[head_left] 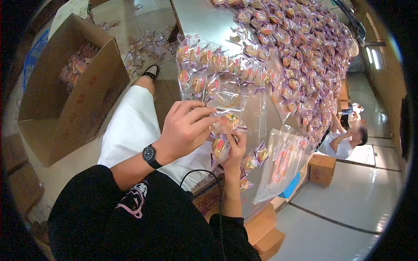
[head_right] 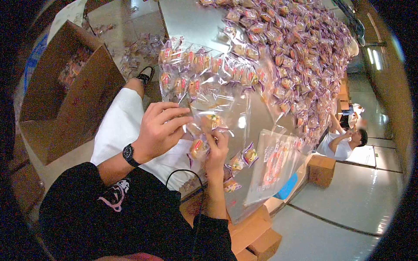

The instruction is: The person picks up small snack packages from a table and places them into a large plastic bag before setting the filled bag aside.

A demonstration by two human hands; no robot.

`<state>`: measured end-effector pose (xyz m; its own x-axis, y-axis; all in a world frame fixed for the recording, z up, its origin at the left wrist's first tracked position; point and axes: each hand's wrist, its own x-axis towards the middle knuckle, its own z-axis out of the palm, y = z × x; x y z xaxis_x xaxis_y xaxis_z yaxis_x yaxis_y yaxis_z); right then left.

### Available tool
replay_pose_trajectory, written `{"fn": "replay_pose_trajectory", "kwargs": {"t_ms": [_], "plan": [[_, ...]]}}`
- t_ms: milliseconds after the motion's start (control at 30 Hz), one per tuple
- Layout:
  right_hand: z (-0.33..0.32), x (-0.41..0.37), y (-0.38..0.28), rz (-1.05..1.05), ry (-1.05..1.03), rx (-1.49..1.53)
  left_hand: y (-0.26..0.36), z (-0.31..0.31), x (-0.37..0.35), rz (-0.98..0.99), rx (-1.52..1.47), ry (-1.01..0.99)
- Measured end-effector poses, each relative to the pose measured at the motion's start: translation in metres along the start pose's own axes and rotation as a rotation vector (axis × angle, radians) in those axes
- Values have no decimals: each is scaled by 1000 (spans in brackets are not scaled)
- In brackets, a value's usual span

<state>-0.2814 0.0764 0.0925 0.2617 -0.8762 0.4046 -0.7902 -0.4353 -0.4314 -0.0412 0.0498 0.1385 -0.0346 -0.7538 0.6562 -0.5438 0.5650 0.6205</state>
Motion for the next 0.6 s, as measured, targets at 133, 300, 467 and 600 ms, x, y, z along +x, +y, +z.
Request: {"fn": "replay_pose_trajectory", "kwargs": {"t_ms": [133, 300, 467, 600], "plan": [[10, 14, 3, 49, 83, -98, 0, 7, -5, 19, -65, 45], [39, 41, 25, 134, 304, -34, -2, 25, -39, 189, -107, 160], [29, 67, 14, 197, 274, -164, 40, 40, -91, 78, -420, -305], [26, 87, 12, 265, 268, -272, 46, 53, -87, -186, -285, -436]]}}
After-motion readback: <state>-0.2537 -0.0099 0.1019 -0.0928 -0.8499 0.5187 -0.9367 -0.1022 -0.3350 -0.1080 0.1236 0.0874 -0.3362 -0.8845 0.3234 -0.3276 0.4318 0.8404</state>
